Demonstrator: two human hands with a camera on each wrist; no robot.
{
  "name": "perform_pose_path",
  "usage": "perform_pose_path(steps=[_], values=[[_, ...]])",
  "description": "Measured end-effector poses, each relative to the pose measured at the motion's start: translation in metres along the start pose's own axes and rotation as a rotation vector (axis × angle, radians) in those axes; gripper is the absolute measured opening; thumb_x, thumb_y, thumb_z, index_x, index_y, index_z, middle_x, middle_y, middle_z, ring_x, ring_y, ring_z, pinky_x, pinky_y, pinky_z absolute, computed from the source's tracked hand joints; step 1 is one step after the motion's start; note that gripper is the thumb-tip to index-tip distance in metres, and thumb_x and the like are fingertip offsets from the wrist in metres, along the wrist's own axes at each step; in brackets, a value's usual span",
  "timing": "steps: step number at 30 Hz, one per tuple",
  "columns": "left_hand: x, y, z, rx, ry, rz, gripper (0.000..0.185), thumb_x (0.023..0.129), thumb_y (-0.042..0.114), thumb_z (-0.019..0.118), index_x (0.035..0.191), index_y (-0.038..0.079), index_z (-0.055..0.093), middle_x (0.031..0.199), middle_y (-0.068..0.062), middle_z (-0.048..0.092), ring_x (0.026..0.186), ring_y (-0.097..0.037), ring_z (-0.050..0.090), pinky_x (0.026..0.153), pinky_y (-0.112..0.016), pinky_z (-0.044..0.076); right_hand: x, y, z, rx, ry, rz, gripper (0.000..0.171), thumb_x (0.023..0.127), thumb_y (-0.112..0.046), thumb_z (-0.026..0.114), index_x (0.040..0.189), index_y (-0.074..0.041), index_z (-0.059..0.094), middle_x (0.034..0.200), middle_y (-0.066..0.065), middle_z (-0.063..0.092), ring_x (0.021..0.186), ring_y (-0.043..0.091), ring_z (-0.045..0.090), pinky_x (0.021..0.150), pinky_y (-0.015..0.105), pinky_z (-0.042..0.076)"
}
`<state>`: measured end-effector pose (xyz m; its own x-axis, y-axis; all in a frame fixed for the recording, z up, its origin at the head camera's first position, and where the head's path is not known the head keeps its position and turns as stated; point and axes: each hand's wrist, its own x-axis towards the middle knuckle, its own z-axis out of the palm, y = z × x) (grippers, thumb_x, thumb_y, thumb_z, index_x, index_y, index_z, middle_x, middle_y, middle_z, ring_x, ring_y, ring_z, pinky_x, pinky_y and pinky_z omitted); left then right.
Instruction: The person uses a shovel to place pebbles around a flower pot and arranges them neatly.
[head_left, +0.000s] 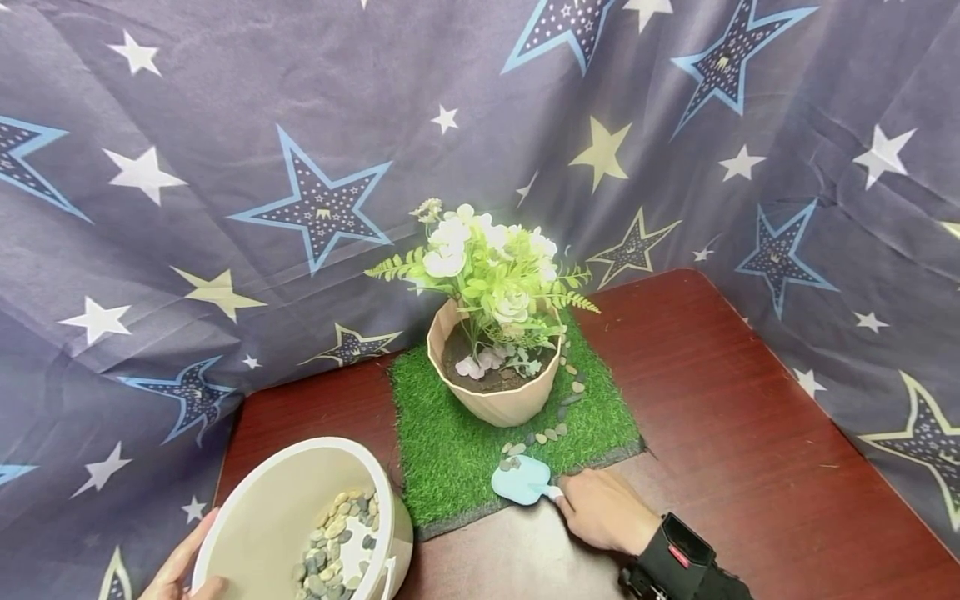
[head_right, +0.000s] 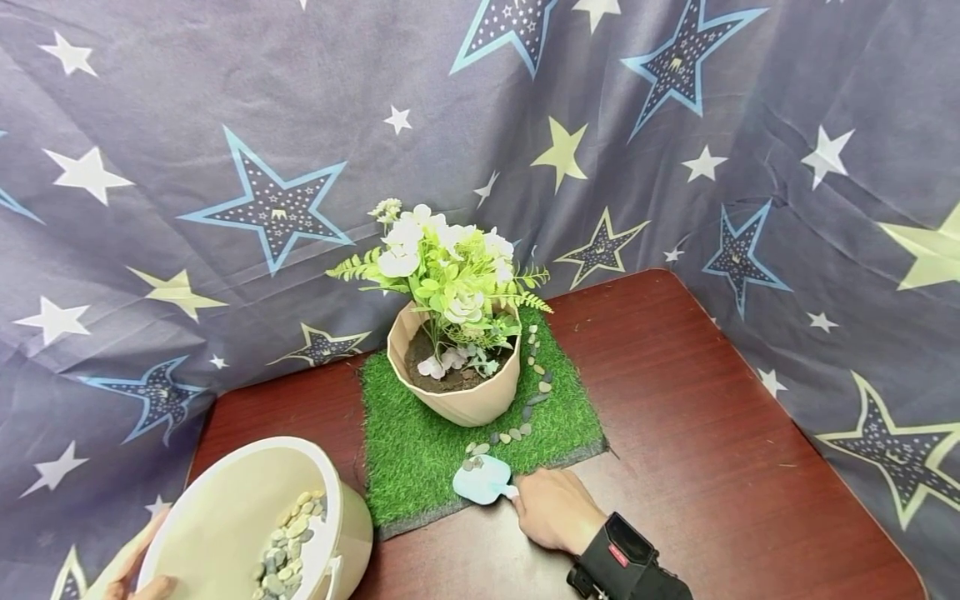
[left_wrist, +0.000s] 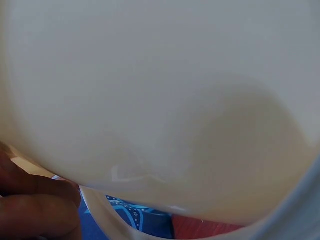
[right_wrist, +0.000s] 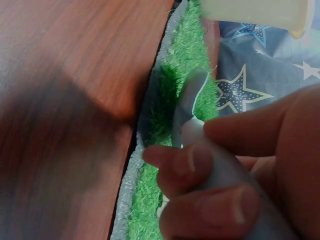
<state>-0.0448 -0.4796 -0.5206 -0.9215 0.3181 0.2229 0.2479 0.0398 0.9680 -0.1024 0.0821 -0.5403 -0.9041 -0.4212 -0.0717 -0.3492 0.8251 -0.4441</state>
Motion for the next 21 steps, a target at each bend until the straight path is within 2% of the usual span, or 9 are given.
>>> perform_pose_path(steps=[3, 9, 11, 16, 21], values=[[-0.0003, 0.0007, -0.0003, -0.013, -0.003, -0.005, 0.107, 0.079, -0.041, 0.030, 0.164, 0.024, 0.033, 0.154, 0.022, 0.051, 0.112, -0.002, 0.068, 0.078, -0.017, 0.059, 0.0001, 0.0000, 0.0009, -0.003, 0.005, 0.014, 0.025, 0.098, -0.024, 0.065, 0.075, -0.018, 0.057, 0.064, -0.003, 0.053, 0.055, 0.015, 0.053, 0.048, 0.036, 0.037], [-0.0046, 0.0031, 0.0014, -0.011, 0.077, -0.074, 0.103, 0.083, -0.038, 0.033, 0.159, 0.032, 0.041, 0.144, 0.023, 0.059, 0.104, -0.005, 0.071, 0.070, -0.023, 0.061, 0.0004, 0.0012, 0.0010, 0.010, 0.006, 0.030, 0.026, 0.098, -0.024, 0.065, 0.073, -0.019, 0.057, 0.063, -0.005, 0.049, 0.054, 0.012, 0.047, 0.048, 0.033, 0.037], [-0.0049, 0.0036, 0.0006, -0.029, 0.069, -0.089, 0.103, 0.084, -0.037, 0.033, 0.159, 0.034, 0.042, 0.144, 0.024, 0.059, 0.104, -0.005, 0.071, 0.069, -0.023, 0.062, 0.0004, 0.0016, 0.0005, 0.023, 0.002, 0.035, 0.027, 0.098, -0.023, 0.065, 0.073, -0.019, 0.056, 0.063, -0.005, 0.048, 0.055, 0.011, 0.046, 0.049, 0.032, 0.036], [-0.0025, 0.0033, -0.0024, -0.077, 0.000, -0.095, 0.106, 0.084, -0.037, 0.029, 0.160, 0.036, 0.039, 0.148, 0.025, 0.055, 0.108, -0.005, 0.070, 0.074, -0.022, 0.061, 0.0002, 0.0010, -0.0012, 0.030, -0.002, 0.038, 0.027, 0.098, -0.024, 0.064, 0.073, -0.019, 0.056, 0.063, -0.005, 0.048, 0.055, 0.010, 0.044, 0.049, 0.031, 0.036], [-0.0035, 0.0028, -0.0006, -0.024, 0.042, -0.074, 0.104, 0.084, -0.038, 0.033, 0.159, 0.034, 0.041, 0.147, 0.024, 0.056, 0.106, -0.004, 0.071, 0.072, -0.022, 0.061, 0.0013, -0.0024, -0.0026, 0.000, -0.010, 0.016, 0.026, 0.098, -0.027, 0.064, 0.075, -0.020, 0.055, 0.064, -0.006, 0.049, 0.057, 0.011, 0.048, 0.050, 0.032, 0.037]])
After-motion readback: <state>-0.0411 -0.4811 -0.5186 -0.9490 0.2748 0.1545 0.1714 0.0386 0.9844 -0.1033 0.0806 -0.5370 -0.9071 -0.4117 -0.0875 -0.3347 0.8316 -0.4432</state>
